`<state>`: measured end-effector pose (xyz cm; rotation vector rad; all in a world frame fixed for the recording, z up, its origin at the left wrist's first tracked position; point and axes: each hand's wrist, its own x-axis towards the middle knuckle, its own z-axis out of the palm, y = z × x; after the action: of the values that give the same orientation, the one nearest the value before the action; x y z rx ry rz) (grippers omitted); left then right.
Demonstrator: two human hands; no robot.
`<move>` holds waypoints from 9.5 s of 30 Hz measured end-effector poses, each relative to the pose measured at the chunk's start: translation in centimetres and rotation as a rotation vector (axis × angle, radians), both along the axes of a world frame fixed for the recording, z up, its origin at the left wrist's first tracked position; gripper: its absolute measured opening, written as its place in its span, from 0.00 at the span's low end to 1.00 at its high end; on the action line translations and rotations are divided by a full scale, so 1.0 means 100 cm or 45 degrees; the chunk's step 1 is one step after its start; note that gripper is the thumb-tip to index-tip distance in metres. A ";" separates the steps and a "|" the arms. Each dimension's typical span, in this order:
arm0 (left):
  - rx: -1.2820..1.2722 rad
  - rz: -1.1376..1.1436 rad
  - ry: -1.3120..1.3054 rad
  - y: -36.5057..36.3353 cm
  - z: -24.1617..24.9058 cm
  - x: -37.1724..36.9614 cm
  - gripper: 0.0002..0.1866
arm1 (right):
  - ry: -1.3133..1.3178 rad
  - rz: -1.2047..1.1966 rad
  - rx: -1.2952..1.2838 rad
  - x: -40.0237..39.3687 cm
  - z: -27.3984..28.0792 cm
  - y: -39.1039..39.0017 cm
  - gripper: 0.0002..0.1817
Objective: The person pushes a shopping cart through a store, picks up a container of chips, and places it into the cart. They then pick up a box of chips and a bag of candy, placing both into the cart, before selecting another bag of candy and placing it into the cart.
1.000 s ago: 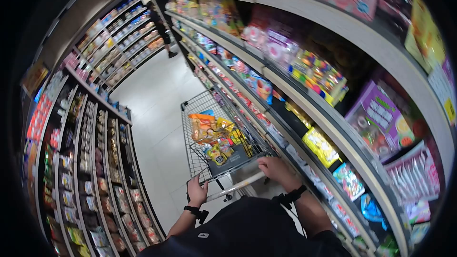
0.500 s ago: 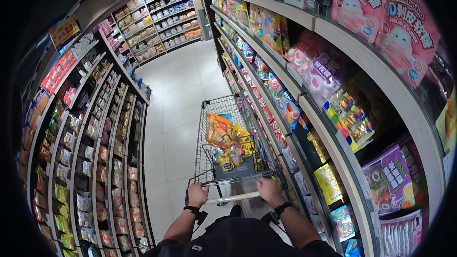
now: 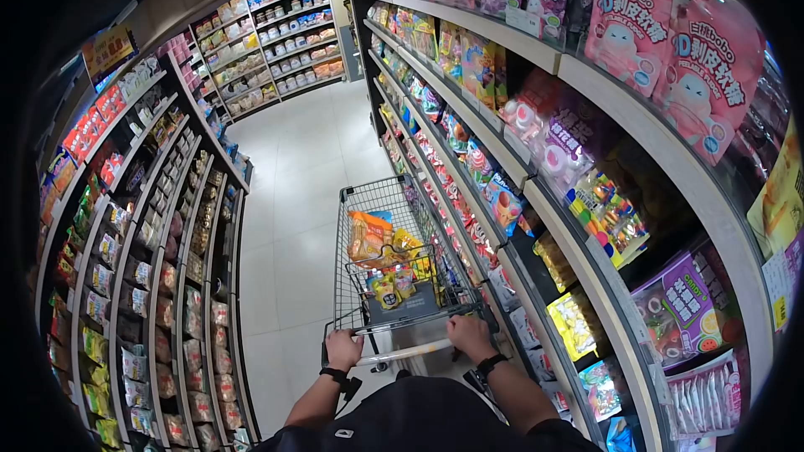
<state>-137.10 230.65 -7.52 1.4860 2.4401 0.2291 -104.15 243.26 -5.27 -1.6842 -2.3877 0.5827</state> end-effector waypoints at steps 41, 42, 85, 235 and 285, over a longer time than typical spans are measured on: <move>0.335 -0.099 -0.285 0.064 -0.007 -0.051 0.18 | -0.292 -0.209 -0.158 -0.068 0.021 0.076 0.17; 0.353 -0.098 -0.301 0.068 -0.007 -0.053 0.18 | -0.296 -0.221 -0.161 -0.069 0.021 0.080 0.17; 0.238 0.137 -0.137 0.407 -0.017 -0.312 0.14 | -0.070 -0.075 -0.008 -0.337 -0.009 0.431 0.19; 0.046 0.071 -0.096 1.025 -0.049 -0.750 0.15 | 0.088 -0.650 1.456 -0.545 0.264 0.957 0.05; 0.034 0.125 -0.070 1.038 -0.042 -0.713 0.16 | 0.120 -0.658 1.425 -0.545 0.264 0.959 0.05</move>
<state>-208.36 334.42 -11.74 1.3532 2.4779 0.3198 -158.69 339.17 21.10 -1.4910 -1.5203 -0.6320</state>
